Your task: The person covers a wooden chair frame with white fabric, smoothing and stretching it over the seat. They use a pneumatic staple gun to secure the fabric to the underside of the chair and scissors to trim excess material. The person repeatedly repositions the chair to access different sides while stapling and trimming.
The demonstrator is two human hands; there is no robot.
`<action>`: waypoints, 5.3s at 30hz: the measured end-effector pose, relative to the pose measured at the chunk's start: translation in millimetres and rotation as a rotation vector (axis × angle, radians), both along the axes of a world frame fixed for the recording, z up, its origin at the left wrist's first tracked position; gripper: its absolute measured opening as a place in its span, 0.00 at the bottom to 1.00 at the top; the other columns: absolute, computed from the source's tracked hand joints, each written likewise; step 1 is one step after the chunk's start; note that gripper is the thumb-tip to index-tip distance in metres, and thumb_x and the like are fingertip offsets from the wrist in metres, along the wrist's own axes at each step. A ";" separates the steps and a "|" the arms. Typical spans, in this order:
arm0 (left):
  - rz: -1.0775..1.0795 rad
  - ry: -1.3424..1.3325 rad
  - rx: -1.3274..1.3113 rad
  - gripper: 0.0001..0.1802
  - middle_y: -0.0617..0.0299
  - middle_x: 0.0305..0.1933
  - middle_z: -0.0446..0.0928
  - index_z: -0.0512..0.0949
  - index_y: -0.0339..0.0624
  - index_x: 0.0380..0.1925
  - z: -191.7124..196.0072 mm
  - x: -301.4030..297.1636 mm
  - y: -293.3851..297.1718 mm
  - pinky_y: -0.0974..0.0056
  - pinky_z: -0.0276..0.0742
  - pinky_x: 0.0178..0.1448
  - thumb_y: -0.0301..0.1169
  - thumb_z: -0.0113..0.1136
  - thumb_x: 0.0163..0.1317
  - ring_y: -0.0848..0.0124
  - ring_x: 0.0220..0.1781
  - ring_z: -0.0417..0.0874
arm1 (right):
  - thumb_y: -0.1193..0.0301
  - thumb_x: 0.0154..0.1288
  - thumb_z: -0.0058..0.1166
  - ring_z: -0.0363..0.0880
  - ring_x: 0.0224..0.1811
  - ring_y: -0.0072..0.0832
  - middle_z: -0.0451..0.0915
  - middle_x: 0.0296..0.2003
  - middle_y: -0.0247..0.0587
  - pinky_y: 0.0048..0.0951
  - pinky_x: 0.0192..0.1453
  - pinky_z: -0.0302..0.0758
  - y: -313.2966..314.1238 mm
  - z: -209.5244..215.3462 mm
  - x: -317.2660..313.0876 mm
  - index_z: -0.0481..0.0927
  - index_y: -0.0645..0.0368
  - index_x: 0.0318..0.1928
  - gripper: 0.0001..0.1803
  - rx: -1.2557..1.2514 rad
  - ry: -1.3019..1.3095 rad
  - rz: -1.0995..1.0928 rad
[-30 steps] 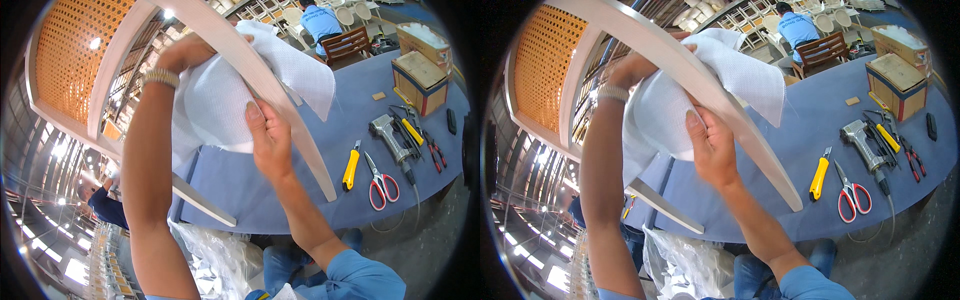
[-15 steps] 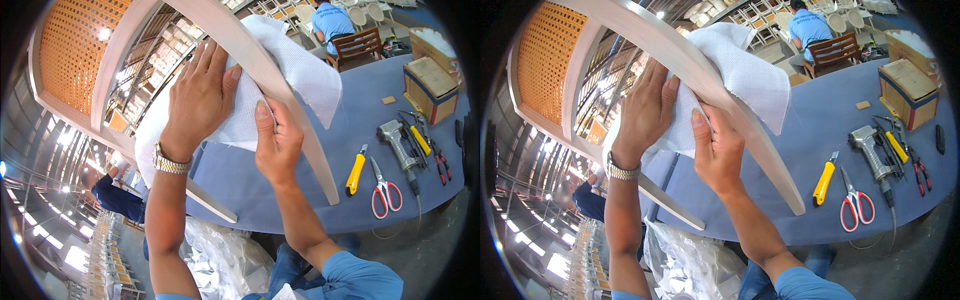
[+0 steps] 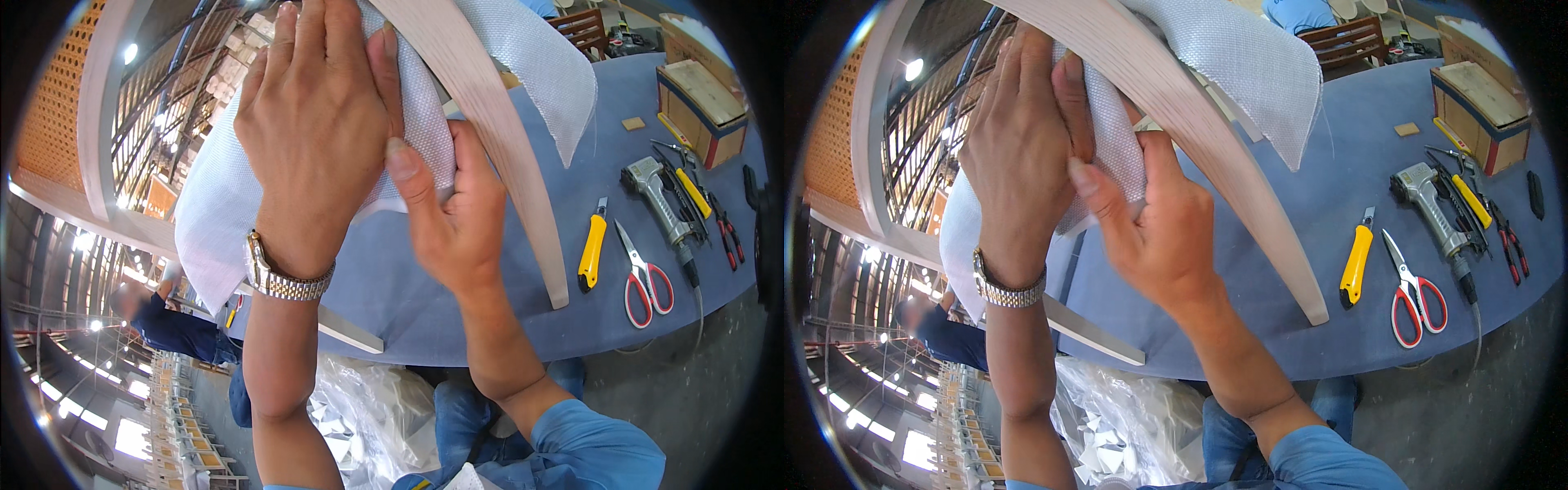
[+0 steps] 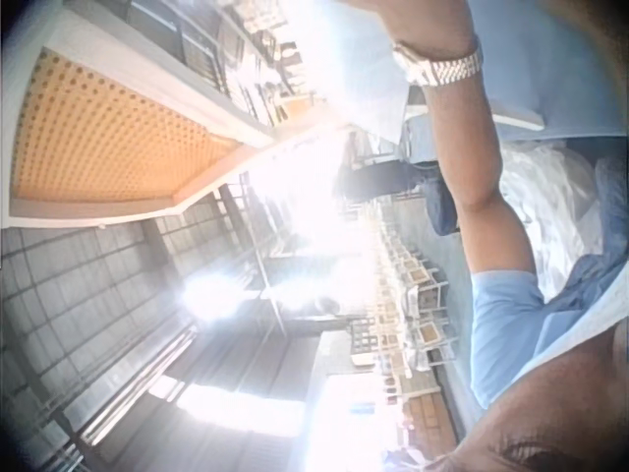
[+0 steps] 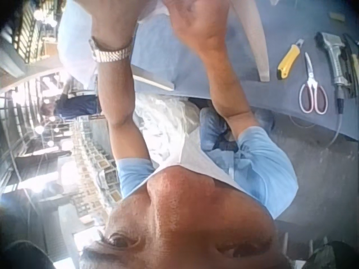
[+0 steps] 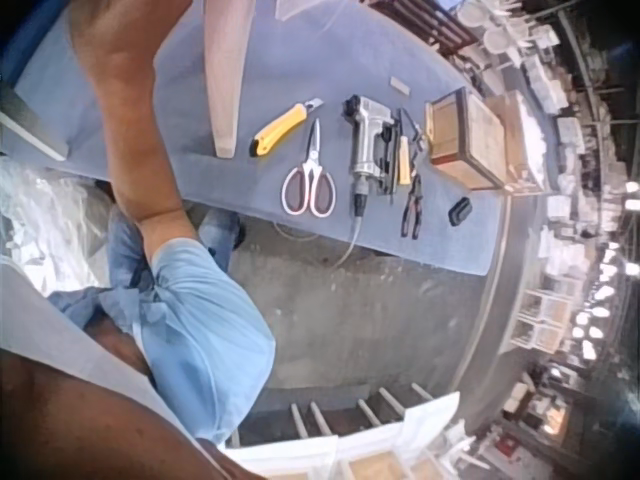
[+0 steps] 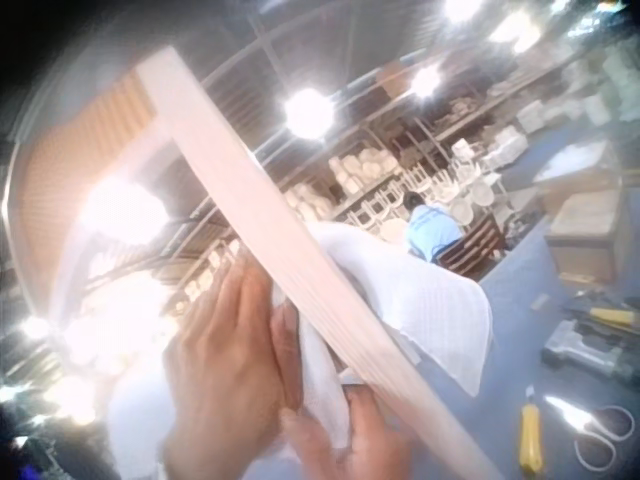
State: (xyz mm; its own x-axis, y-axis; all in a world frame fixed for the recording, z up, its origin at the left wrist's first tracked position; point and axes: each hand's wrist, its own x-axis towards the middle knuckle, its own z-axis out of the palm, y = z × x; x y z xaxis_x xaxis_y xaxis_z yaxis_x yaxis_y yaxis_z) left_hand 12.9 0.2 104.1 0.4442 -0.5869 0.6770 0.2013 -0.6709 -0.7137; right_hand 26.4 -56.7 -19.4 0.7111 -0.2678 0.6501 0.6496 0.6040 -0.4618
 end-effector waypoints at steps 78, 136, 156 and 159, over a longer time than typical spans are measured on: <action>0.205 0.017 -0.227 0.62 0.52 0.69 0.70 0.63 0.42 0.74 -12.2 -22.1 -13.7 0.42 0.66 0.64 0.57 0.78 0.39 0.51 0.66 0.73 | 0.45 0.80 0.37 0.70 0.61 0.30 0.70 0.63 0.40 0.39 0.62 0.72 77.6 -44.8 67.3 0.62 0.55 0.73 0.34 0.491 0.010 1.374; 0.092 -0.154 -0.131 0.58 0.55 0.65 0.74 0.68 0.45 0.70 -29.3 -10.3 -3.1 0.40 0.70 0.57 0.60 0.79 0.40 0.54 0.61 0.76 | 0.62 0.70 0.62 0.75 0.23 0.20 0.79 0.26 0.36 0.25 0.29 0.75 -273.2 -15.7 31.2 0.79 0.68 0.52 0.21 -0.620 0.199 -0.121; 0.403 -0.076 0.049 0.66 0.44 0.64 0.70 0.54 0.45 0.76 -34.5 -13.4 0.0 0.37 0.68 0.63 0.56 0.81 0.41 0.41 0.64 0.72 | 0.64 0.82 0.41 0.72 0.25 0.16 0.73 0.59 0.42 0.20 0.24 0.74 -5.4 -85.9 -76.9 0.60 0.64 0.70 0.25 1.504 0.227 2.060; 0.360 -0.106 0.047 0.65 0.45 0.64 0.70 0.53 0.47 0.76 -33.3 -5.8 -6.6 0.36 0.67 0.63 0.56 0.81 0.42 0.41 0.64 0.71 | 0.65 0.83 0.39 0.73 0.26 0.17 0.73 0.60 0.41 0.21 0.27 0.76 -6.7 -71.2 -63.2 0.61 0.63 0.70 0.24 1.567 0.171 1.997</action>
State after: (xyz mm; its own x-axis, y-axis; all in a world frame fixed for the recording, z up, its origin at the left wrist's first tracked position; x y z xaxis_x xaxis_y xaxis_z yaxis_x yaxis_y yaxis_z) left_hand 7.1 -6.3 70.9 0.5566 -0.4373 0.7064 0.4931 -0.5104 -0.7045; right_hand -36.8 -63.4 -90.6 0.6017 0.4243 0.6767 -0.7331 -0.0429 0.6787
